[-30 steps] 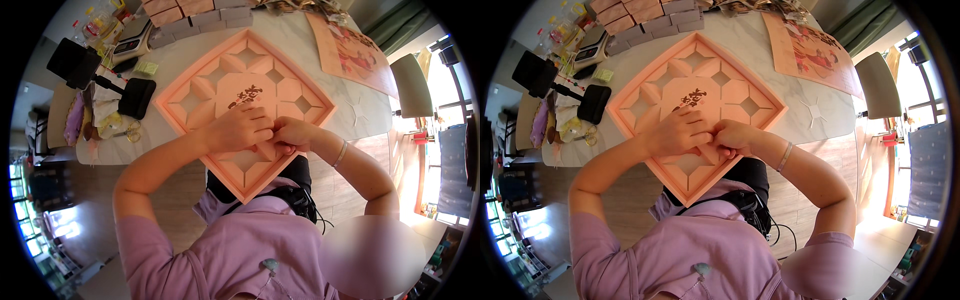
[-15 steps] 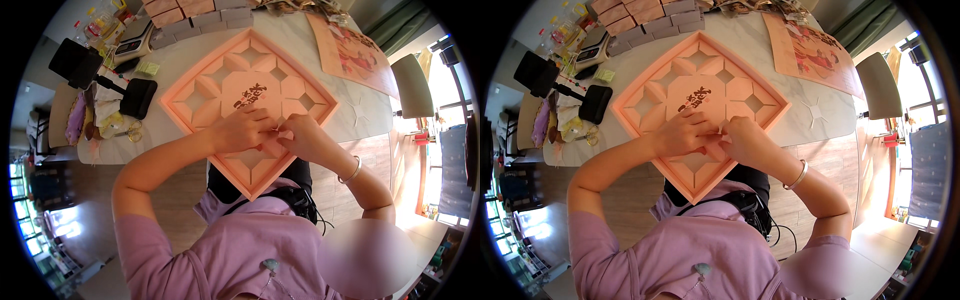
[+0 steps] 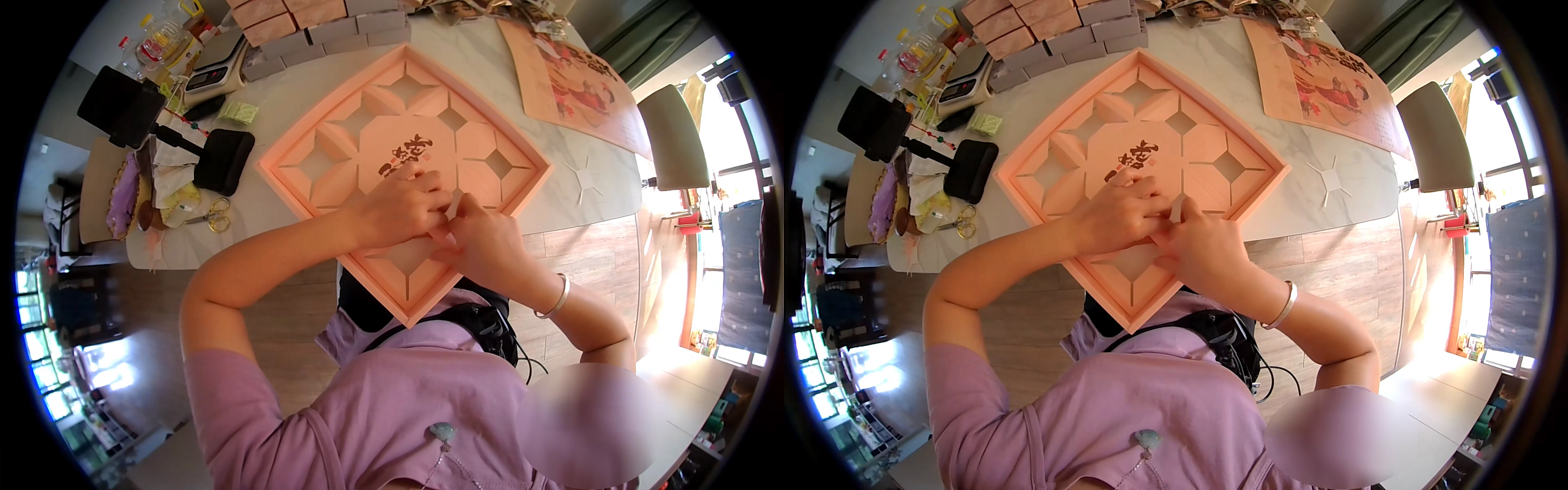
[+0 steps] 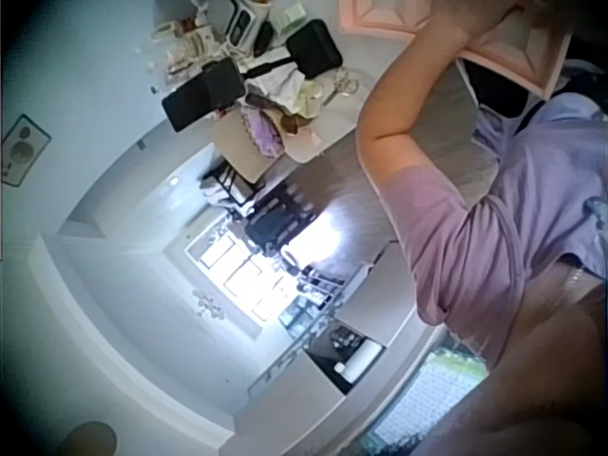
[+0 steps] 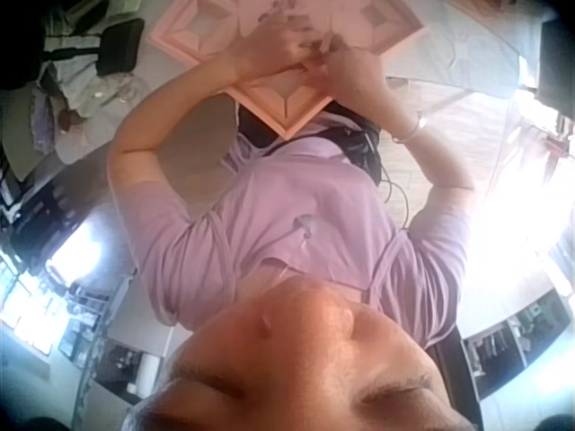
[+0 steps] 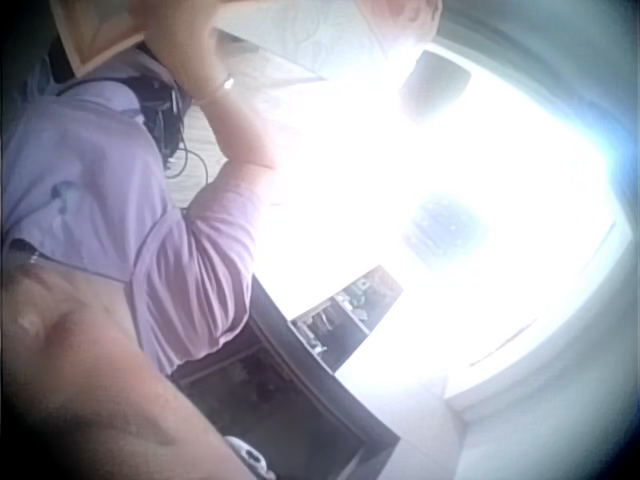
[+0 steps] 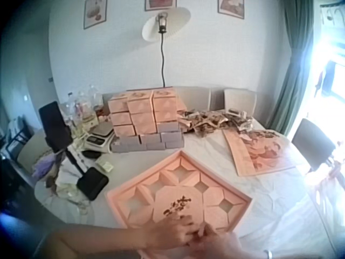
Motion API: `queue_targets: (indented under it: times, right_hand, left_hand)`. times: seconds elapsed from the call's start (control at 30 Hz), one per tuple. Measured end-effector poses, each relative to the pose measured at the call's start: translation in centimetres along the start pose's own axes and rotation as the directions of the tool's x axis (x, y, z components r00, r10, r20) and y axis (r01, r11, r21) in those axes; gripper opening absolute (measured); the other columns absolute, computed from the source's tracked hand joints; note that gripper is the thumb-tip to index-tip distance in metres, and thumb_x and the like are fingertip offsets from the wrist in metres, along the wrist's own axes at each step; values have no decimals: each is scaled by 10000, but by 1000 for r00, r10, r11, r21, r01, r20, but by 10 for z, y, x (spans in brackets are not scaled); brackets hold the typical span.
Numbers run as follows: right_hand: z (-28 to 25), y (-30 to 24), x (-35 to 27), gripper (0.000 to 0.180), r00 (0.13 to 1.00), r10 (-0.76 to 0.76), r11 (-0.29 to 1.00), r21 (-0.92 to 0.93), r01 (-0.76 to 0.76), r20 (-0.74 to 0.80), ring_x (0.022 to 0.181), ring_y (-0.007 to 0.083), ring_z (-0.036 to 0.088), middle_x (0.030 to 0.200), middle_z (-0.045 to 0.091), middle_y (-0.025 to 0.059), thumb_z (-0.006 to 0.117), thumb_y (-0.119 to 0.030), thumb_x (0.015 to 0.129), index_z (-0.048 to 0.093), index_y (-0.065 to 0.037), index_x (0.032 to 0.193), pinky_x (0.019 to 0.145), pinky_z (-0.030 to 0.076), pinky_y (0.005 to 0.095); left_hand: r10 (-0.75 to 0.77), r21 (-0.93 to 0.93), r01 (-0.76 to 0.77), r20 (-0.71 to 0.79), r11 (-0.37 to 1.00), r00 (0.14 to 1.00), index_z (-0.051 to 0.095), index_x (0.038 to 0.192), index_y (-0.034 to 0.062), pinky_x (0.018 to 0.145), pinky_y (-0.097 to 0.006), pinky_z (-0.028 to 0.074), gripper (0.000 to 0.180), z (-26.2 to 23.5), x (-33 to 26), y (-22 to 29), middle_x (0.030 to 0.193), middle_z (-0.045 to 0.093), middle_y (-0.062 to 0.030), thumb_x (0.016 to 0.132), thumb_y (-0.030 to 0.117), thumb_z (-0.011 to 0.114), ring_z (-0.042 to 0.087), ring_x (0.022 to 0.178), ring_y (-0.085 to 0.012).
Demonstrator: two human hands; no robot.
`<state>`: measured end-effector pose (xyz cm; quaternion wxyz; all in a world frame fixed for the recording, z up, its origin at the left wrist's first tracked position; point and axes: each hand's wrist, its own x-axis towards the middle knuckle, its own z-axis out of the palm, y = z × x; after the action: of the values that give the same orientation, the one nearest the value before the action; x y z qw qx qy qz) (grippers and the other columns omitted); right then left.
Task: The person assembles a pink paper box by folding the side flaps and pressing the internal honeycomb dividers into place. They repeatedly adjust the edges and corners to ensure the structure is secure, working on a single unit throughout the clip.
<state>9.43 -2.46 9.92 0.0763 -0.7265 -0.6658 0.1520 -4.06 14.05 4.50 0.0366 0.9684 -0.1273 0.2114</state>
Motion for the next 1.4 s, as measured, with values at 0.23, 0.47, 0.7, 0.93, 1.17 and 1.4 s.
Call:
queue_targets:
  times: [0.23, 0.47, 0.7, 0.93, 1.17, 1.4]
  right_hand:
    - [33, 3, 5, 109, 994, -2, 1000, -7, 1, -109, 752, 284, 681, 899, 617, 72, 758, -230, 812, 764, -141, 877, 629, 559, 424]
    - [38, 1, 6, 155, 995, 4, 1000, 8, -3, -100, 751, 288, 685, 923, 632, 77, 745, -222, 824, 765, -99, 915, 613, 553, 434]
    - [-8, 30, -9, 309, 939, -260, 924, 226, 310, -224, 959, 310, 661, 1033, 643, 104, 838, -208, 744, 725, -50, 985, 889, 545, 450]
    - [7, 70, -44, 288, 892, -283, 956, -21, 294, -352, 1012, 315, 628, 1014, 629, 71, 846, -226, 731, 699, -103, 945, 948, 493, 447]
    - [31, 26, -50, 289, 886, -200, 960, 98, 263, -419, 787, 273, 602, 818, 580, 48, 872, -212, 677, 684, -84, 855, 699, 506, 411]
    - [23, 29, -46, 167, 899, 116, 897, 433, 88, -423, 860, 332, 650, 872, 658, 105, 785, -177, 839, 715, -46, 916, 727, 513, 426]
  left_hand:
    - [-2, -142, 9, 45, 990, 999, 733, 758, 161, 1003, -446, 415, 109, 4, -1, -5, 981, 665, 47, 738, 262, 768, 578, 1063, -199]
    - [0, -355, 24, 65, 935, 998, 738, 773, 146, 988, -444, 415, 216, 6, -3, -18, 1020, 663, 22, 676, 293, 862, 581, 1079, -208]
    - [-28, -371, 54, 73, 927, 997, 734, 782, 166, 970, -418, 412, 203, -1, -6, -16, 963, 619, 34, 671, 264, 873, 575, 1062, -201]
    - [36, -500, 73, 205, 863, 978, 742, 791, 161, 934, -433, 420, 215, -13, -7, -27, 941, 608, 23, 690, 288, 882, 577, 1057, -208]
    - [-150, -585, 284, 267, 760, 952, 733, 855, 121, 887, -420, 471, 193, -28, 6, -30, 928, 632, -5, 760, 231, 861, 630, 956, -236]
    - [-73, -497, 130, 133, 858, 988, 677, 826, 98, 767, -407, 530, 223, -15, 23, -23, 883, 621, -21, 715, 183, 852, 647, 929, -233]
